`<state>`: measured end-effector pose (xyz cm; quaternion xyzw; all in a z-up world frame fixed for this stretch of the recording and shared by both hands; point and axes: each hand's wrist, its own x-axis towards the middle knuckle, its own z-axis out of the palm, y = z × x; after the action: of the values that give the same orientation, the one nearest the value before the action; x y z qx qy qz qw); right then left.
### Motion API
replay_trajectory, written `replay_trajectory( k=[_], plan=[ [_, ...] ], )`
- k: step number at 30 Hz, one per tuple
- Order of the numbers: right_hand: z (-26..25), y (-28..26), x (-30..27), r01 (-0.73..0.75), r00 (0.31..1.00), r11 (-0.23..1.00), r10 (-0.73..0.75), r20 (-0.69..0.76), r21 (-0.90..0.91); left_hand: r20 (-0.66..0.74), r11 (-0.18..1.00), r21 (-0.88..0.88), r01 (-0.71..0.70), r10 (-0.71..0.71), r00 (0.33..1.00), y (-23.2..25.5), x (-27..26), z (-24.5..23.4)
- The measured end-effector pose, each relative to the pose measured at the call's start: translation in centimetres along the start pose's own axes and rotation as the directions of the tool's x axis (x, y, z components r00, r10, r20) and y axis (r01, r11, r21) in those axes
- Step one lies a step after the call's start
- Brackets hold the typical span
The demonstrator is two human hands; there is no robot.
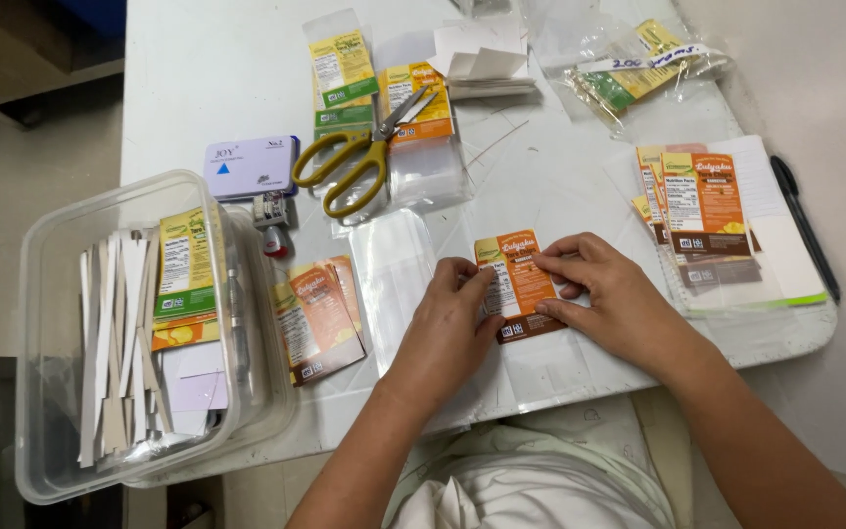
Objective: The person places small labels onto clear plastic bags by hand and then puts the labeled bags into a plastic container.
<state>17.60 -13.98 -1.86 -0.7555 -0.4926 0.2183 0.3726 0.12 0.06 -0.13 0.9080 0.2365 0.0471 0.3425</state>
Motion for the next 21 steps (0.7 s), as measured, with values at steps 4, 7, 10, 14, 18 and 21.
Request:
replay_trajectory(
  k=[4, 7, 10, 14, 18, 21],
  plan=[
    [0.1, 0.2, 0.3, 0.048, 0.999, 0.998, -0.048, -0.005, -0.037, -0.036, 0.999, -0.013, -0.034, 0.034, 0.999, -0.7, 0.3, 0.8],
    [0.0, 0.0, 0.5, 0.006, 0.999, 0.999, -0.004, 0.035, -0.054, -0.058, 0.998, 0.019, -0.068, 0.069, 0.996, -1.2, 0.2, 1.4],
    [0.2, 0.3, 1.3, -0.033, 0.99, 0.987, 0.054, 0.133, -0.158, -0.13, 0.984, 0.011, -0.178, 0.178, 0.975, -1.4, 0.4, 1.6],
    [1.1, -1.8, 3.1, -0.115, 0.989, 0.94, 0.138, 0.052, -0.321, -0.12, 0.933, 0.296, -0.203, 0.247, 0.961, -2.2, 0.4, 2.9],
    [2.0, -1.7, 5.6, -0.205, 0.976, 0.895, 0.215, -0.02, -0.397, -0.118, 0.876, 0.42, -0.239, 0.314, 0.942, -2.6, 0.6, 2.9],
    [2.4, -0.9, 7.5, -0.18, 0.979, 0.965, 0.195, 0.066, -0.19, -0.023, 0.883, 0.426, -0.197, 0.229, 0.973, -2.5, 0.8, 3.0]
  ],
)
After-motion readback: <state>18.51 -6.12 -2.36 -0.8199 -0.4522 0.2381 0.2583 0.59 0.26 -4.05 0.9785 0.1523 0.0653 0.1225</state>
